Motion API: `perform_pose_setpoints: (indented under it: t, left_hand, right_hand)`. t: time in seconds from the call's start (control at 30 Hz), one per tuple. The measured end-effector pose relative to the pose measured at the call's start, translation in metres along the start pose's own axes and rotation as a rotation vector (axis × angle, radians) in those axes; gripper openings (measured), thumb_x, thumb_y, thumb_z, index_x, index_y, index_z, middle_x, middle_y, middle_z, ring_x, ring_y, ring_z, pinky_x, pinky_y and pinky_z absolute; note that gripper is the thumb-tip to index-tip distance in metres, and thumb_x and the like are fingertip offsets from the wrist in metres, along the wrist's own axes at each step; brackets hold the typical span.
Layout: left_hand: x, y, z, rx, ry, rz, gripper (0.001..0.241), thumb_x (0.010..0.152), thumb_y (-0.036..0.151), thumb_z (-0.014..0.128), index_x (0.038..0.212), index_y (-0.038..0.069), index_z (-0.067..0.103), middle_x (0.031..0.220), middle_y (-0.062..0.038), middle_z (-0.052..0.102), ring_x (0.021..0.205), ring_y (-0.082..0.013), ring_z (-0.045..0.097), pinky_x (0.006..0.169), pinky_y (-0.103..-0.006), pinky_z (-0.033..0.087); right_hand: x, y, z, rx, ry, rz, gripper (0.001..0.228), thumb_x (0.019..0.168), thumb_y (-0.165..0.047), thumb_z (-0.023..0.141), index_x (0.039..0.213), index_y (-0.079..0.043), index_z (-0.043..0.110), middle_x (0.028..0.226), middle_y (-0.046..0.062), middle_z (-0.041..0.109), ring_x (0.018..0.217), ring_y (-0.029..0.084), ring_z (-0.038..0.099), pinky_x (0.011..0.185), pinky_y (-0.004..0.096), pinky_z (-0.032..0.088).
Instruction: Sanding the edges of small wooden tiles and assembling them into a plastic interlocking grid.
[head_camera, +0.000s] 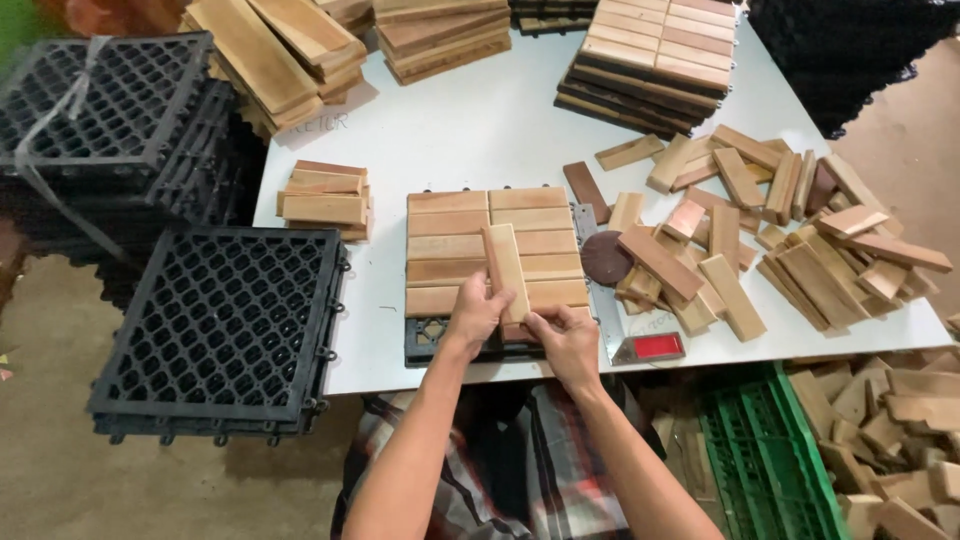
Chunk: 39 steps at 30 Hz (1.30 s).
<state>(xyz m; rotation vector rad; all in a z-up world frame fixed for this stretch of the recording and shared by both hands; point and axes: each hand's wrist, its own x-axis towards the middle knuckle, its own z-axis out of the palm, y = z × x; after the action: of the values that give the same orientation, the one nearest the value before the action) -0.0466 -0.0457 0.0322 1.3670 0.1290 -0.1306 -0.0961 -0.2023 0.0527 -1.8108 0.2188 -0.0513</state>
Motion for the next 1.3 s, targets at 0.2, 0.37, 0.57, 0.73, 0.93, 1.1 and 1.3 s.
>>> perform_pose_setpoints:
  t: [0.2, 0.37, 0.57, 0.73, 0.93, 1.1, 1.3]
  left_hand:
    - [-0.016, 0.032, 0.012, 0.141, 0.025, -0.156, 0.043, 0.094, 0.023, 0.070, 0.127, -0.003, 0.066, 0.092, -0.015, 0.077, 0.079, -0.0196, 0.071, 0.074, -0.0394, 0.061]
    - [0.051, -0.056, -0.009, 0.484, 0.041, -0.099, 0.037, 0.096, 0.044, 0.063, 0.098, 0.008, 0.074, 0.077, -0.010, 0.074, 0.077, -0.0217, 0.070, 0.069, -0.0407, 0.056]
    - [0.055, -0.075, -0.015, 0.489, 0.063, -0.093, 0.040, 0.094, 0.048, 0.064, 0.093, 0.009, 0.073, 0.077, -0.012, 0.073, 0.080, -0.0243, 0.071, 0.072, -0.0429, 0.055]
    - [0.010, 0.000, 0.000, 0.352, -0.007, -0.107, 0.029, 0.087, 0.029, 0.075, 0.100, 0.004, 0.071, 0.081, -0.010, 0.076, 0.074, -0.0171, 0.068, 0.067, -0.0361, 0.059]
    - [-0.012, 0.025, 0.028, -0.201, 0.179, -0.202, 0.039, 0.102, 0.037, 0.058, 0.116, 0.001, 0.059, 0.085, -0.018, 0.074, 0.071, -0.0216, 0.073, 0.062, -0.0346, 0.061]
    - [-0.010, 0.040, 0.050, 0.042, 0.444, 0.045, 0.060, 0.106, 0.047, 0.048, 0.131, -0.007, 0.056, 0.114, -0.024, 0.069, 0.104, -0.0249, 0.068, 0.090, -0.0443, 0.056]
    - [-0.027, 0.067, 0.062, 0.128, 0.802, 0.082, 0.055, 0.099, 0.050, 0.057, 0.118, -0.001, 0.065, 0.111, -0.024, 0.071, 0.108, -0.0372, 0.069, 0.092, -0.0489, 0.052]
  right_hand:
    - [0.061, 0.050, -0.051, -0.573, 0.245, -0.485, 0.031, 0.085, -0.012, 0.068, 0.114, -0.011, 0.078, 0.106, 0.012, 0.077, 0.101, 0.031, 0.071, 0.090, 0.041, 0.056]
    - [0.115, 0.065, -0.083, -1.277, 0.085, -0.659, 0.057, 0.079, -0.019, 0.067, 0.135, -0.007, 0.063, 0.135, 0.014, 0.063, 0.119, 0.031, 0.058, 0.091, 0.039, 0.048]
    - [0.153, 0.102, -0.094, -1.314, 0.211, -0.893, 0.031, 0.086, -0.025, 0.063, 0.117, -0.020, 0.068, 0.109, 0.005, 0.068, 0.099, 0.027, 0.061, 0.080, 0.038, 0.045]
    - [0.108, 0.026, -0.072, -0.628, 0.422, -0.480, 0.015, 0.094, -0.021, 0.062, 0.089, -0.007, 0.066, 0.080, 0.017, 0.062, 0.081, 0.044, 0.062, 0.068, 0.049, 0.045]
    - [0.058, 0.030, -0.015, 0.557, 0.072, 0.169, 0.024, 0.100, -0.013, 0.066, 0.122, -0.016, 0.058, 0.117, 0.008, 0.071, 0.095, 0.032, 0.074, 0.060, 0.060, 0.063]
    - [0.021, -0.017, 0.033, 0.748, 0.140, 0.517, 0.032, 0.090, -0.036, 0.073, 0.112, -0.014, 0.064, 0.112, 0.006, 0.062, 0.091, 0.024, 0.070, 0.069, 0.046, 0.050]
    - [0.001, -0.104, 0.052, 0.065, 0.191, 0.469, 0.081, 0.078, -0.080, 0.061, 0.114, -0.009, 0.078, 0.114, 0.014, 0.075, 0.120, 0.028, 0.065, 0.102, 0.042, 0.047]
